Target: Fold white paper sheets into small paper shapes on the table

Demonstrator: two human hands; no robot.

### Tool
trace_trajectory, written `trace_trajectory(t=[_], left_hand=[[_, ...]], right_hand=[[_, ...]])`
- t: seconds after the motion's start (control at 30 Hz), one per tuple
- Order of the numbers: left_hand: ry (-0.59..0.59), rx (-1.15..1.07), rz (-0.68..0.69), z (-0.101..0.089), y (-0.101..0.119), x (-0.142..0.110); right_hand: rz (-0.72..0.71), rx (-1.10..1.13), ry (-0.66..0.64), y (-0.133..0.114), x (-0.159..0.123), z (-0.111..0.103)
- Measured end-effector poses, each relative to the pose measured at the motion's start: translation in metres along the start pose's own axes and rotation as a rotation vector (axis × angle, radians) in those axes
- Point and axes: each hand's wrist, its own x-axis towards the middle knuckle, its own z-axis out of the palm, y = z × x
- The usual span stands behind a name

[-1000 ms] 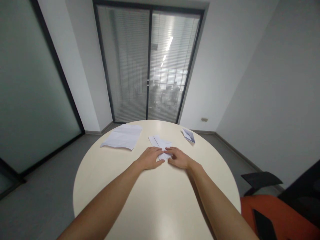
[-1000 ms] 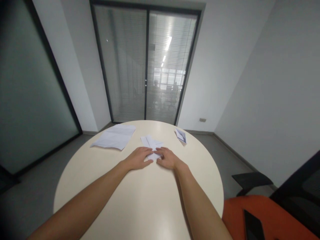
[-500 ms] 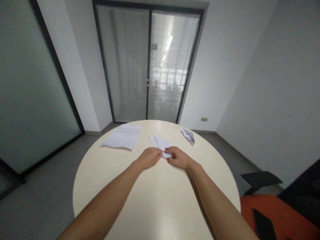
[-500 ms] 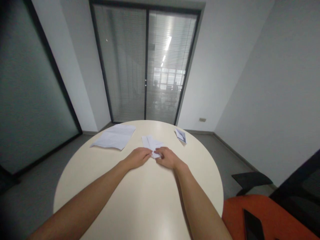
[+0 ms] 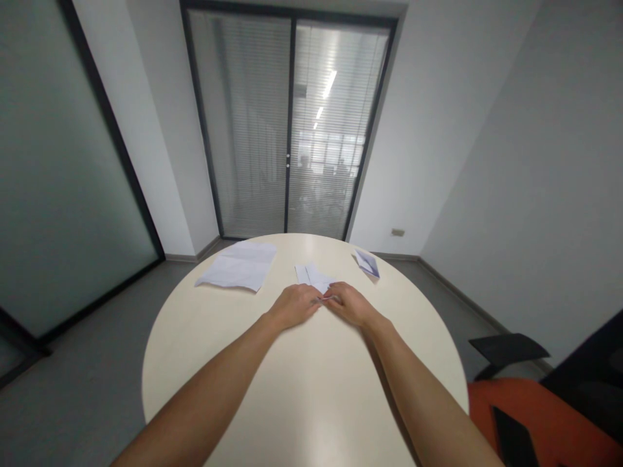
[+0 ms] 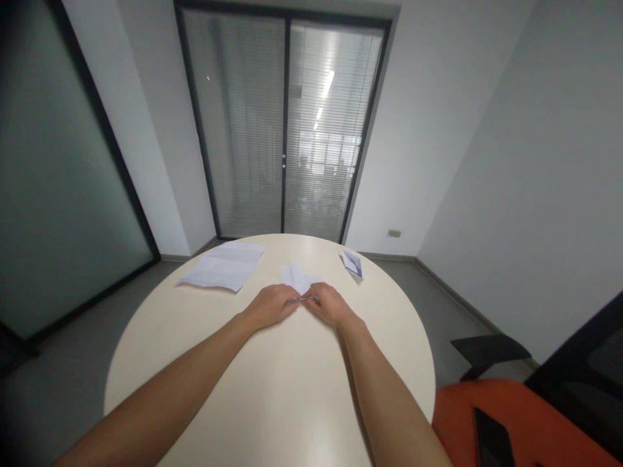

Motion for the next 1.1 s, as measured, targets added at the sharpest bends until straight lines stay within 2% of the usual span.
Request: trace_trajectory(t=[0.17, 0.4, 0.47, 0.63, 0.73, 0.87, 1.1], left_hand=[[-0.002, 0.003, -0.041, -0.002, 0.0, 0.001], [0.231, -0.025, -0.13, -0.003, -0.005, 0.003], [0.261, -0.007, -0.127, -0.003, -0.005, 0.003], [0.205, 0.053, -0.016, -0.004, -0.004, 0.004], [0.186, 0.075, -0.004, -0.005, -0.004, 0.004], [0.239, 0.063, -0.095, -0.009, -0.01, 0.003], [0.476, -0.029, -0.297, -0.009, -0.027, 0.0]], right_hand=[[0.021, -0.007, -0.006, -0.008, 0.002, -0.003], [0.048, -0.061, 0.042, 0.009, -0.002, 0.003], [0.059, -0.091, 0.054, 0.012, -0.002, 0.003], [0.048, -0.165, 0.04, 0.008, 0.0, -0.001], [0.044, -0.166, 0.027, 0.003, 0.001, -0.003], [0.073, -0.128, 0.039, 0.001, 0.0, -0.006], [0.234, -0.047, 0.089, 0.003, -0.004, -0.006]])
